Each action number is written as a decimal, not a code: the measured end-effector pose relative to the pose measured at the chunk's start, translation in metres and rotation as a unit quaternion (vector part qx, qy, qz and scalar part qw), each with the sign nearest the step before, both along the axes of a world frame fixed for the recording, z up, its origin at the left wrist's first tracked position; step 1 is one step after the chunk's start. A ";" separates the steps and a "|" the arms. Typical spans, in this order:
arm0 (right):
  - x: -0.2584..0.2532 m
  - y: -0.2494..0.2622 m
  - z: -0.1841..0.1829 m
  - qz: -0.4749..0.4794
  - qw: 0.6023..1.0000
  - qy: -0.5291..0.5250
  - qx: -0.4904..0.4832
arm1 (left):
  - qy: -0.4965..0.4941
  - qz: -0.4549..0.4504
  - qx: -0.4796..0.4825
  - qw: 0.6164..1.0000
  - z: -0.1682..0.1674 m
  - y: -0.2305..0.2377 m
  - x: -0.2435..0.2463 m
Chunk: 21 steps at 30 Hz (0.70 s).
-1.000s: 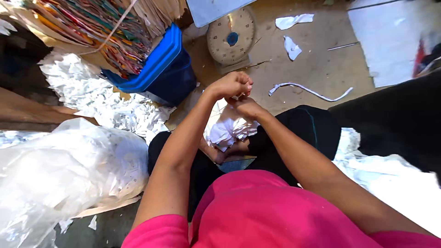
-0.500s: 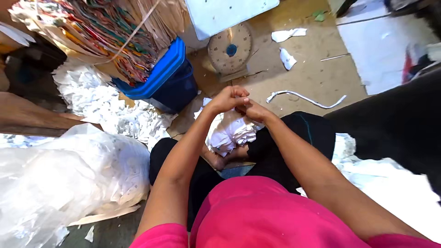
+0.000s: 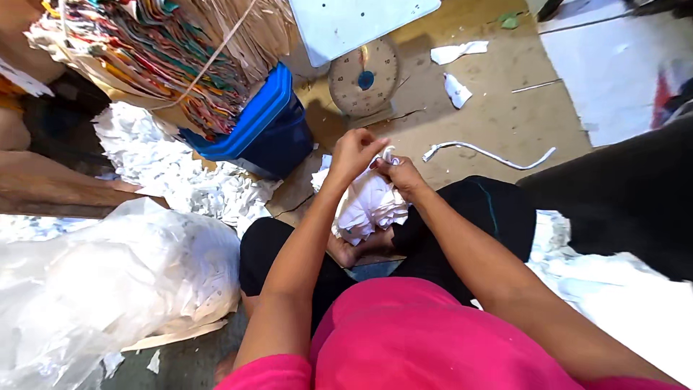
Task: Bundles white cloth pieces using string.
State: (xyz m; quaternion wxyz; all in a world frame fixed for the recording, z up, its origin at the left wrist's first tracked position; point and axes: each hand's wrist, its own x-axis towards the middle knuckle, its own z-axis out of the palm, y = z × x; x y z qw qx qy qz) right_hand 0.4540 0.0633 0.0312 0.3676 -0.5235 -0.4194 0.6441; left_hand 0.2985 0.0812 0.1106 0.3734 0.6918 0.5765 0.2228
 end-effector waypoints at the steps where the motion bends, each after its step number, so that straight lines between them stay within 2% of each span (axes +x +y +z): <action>1: 0.000 0.003 0.001 0.000 1.000 0.004 -0.010 | 0.029 0.010 0.014 0.999 -0.005 -0.009 -0.008; 4: -0.001 0.007 0.005 0.027 0.999 -0.007 -0.026 | 0.095 -0.025 0.031 0.995 -0.031 -0.040 -0.018; 7: -0.004 0.006 0.008 0.055 0.998 -0.011 -0.017 | 0.076 0.005 0.092 0.993 -0.051 -0.053 -0.020; 12: 0.009 0.005 0.000 0.101 0.993 0.052 0.039 | -0.158 0.023 0.094 0.983 -0.054 -0.053 -0.002; 16: 0.010 0.007 -0.001 0.076 0.981 0.177 0.020 | -0.287 0.142 0.049 0.946 -0.062 -0.041 0.012; 18: 0.009 0.006 0.000 0.067 0.980 0.188 0.014 | -0.287 0.156 0.045 0.944 -0.062 -0.041 0.016; 21: 0.007 0.007 0.001 0.054 0.987 0.151 0.015 | -0.180 0.104 0.028 0.978 -0.055 -0.043 0.022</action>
